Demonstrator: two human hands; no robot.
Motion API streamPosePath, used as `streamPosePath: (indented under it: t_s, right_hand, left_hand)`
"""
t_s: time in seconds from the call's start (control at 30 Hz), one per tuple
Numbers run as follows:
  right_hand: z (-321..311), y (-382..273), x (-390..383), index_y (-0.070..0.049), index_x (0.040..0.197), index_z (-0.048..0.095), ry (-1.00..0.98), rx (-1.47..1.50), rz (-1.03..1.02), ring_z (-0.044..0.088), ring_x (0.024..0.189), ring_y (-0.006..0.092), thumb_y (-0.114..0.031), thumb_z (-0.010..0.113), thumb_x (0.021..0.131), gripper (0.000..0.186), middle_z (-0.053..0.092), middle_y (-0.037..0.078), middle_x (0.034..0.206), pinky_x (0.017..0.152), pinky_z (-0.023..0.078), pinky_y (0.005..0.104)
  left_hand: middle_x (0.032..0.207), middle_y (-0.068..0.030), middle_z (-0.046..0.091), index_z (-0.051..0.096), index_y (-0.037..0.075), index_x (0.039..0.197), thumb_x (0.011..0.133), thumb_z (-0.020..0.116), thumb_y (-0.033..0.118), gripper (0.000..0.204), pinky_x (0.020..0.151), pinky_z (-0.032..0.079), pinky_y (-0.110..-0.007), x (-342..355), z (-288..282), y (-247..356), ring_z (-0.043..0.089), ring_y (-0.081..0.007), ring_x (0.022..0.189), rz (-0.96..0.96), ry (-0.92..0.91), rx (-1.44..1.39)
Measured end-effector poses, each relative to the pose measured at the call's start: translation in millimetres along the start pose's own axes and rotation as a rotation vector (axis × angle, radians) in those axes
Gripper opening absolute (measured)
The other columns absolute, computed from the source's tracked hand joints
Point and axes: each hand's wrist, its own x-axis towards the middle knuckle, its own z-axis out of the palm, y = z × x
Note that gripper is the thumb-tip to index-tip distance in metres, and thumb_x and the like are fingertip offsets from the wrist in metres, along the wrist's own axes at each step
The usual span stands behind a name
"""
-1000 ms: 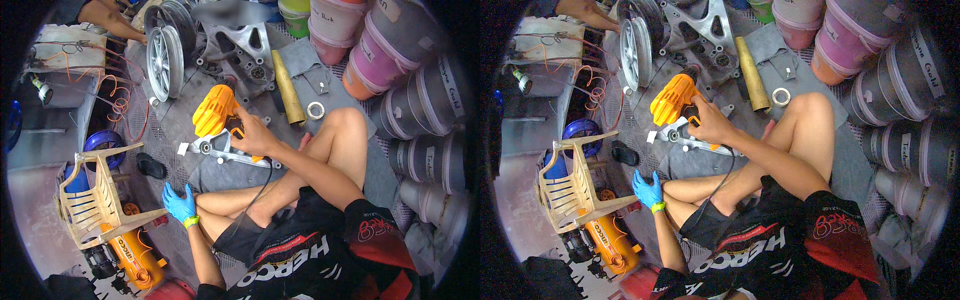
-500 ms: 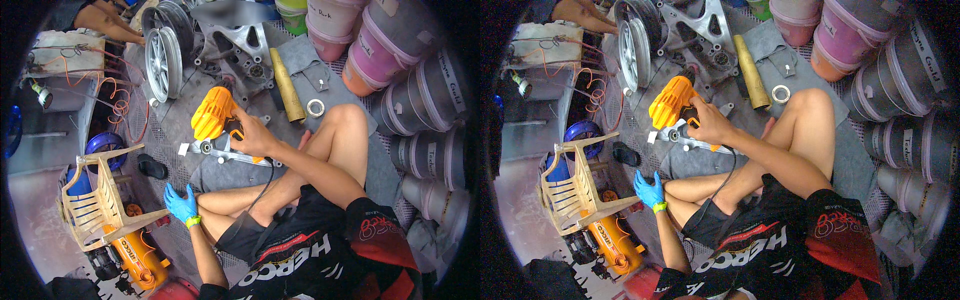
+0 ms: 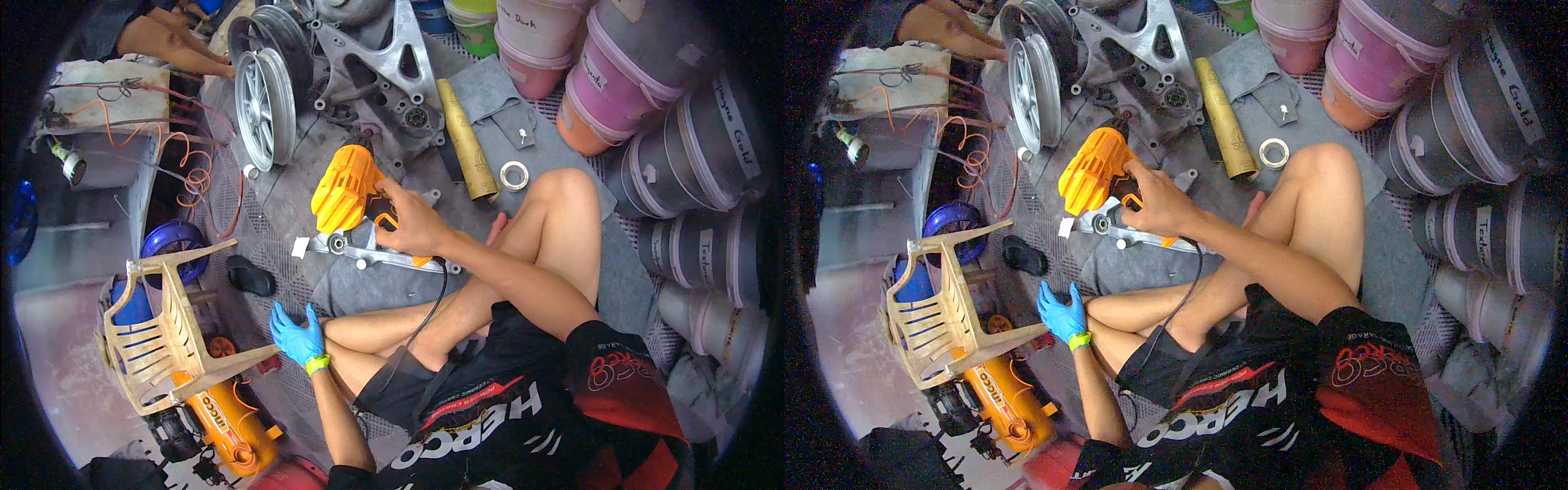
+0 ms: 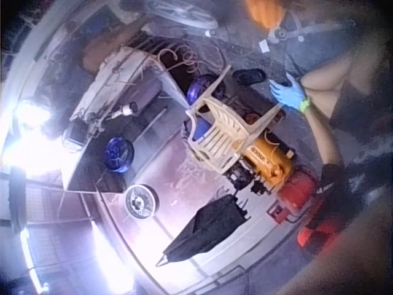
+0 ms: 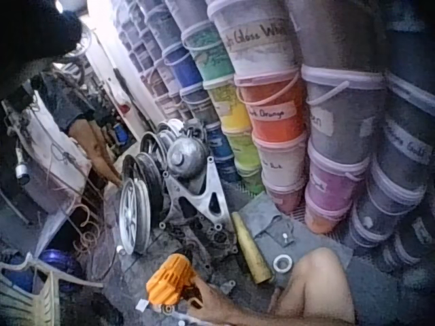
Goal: The person sits on the floor and uses a yellow heat gun to apply heat to various silver metal motorcycle parts, including a swingarm and a larger frame component. They handle the parts with gloved hands, repositioning them to heat different areas.
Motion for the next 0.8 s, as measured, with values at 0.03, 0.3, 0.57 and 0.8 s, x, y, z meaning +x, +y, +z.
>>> streamPosePath:
  t_s: [0.03,0.3,0.57,0.8]
  right_hand:
    - [0.0,-1.2,0.9,0.009,0.128,0.047,0.003,0.018,0.013,0.07,0.097,0.0383,-0.013,0.072,0.075,0.063,0.067,0.028,0.106,0.083,0.053,0.0419]
    - [-5.5,-13.2,4.4,0.009,0.128,0.047,-0.11,0.098,0.216,0.068,0.104,0.0408,-0.016,0.074,0.075,0.064,0.066,0.03,0.112,0.092,0.052,0.0425]
    - [2.1,-0.6,0.8,0.007,0.123,0.048,0.016,0.037,0.03,0.068,0.095,0.0427,-0.015,0.072,0.076,0.057,0.067,0.029,0.101,0.083,0.052,0.0458]
    - [0.9,-7.5,-4.8,0.009,0.128,0.048,-0.045,0.026,0.162,0.069,0.101,0.0366,-0.014,0.071,0.078,0.059,0.068,0.027,0.109,0.089,0.053,0.0412]
  left_hand:
    - [0.145,-0.0227,0.052,0.047,0.005,0.147,0.086,0.072,0.05,0.08,0.113,0.037,-0.051,0.3,0.2,-0.6,0.047,-0.0405,0.134,0.002,-0.001,0.0]
    - [0.144,-0.0226,0.053,0.047,0.005,0.147,0.086,0.073,0.05,0.08,0.112,0.038,-0.051,-0.4,-0.4,-0.6,0.047,-0.0406,0.134,0.0,0.003,0.015]
    - [0.144,-0.0238,0.052,0.047,0.004,0.147,0.086,0.073,0.049,0.08,0.112,0.038,-0.052,1.3,0.1,-1.8,0.047,-0.0411,0.134,0.023,0.013,-0.005]
    - [0.144,-0.0235,0.052,0.047,0.005,0.147,0.086,0.073,0.049,0.08,0.112,0.038,-0.052,-0.5,-0.8,-0.3,0.047,-0.0414,0.134,0.006,0.009,0.009]
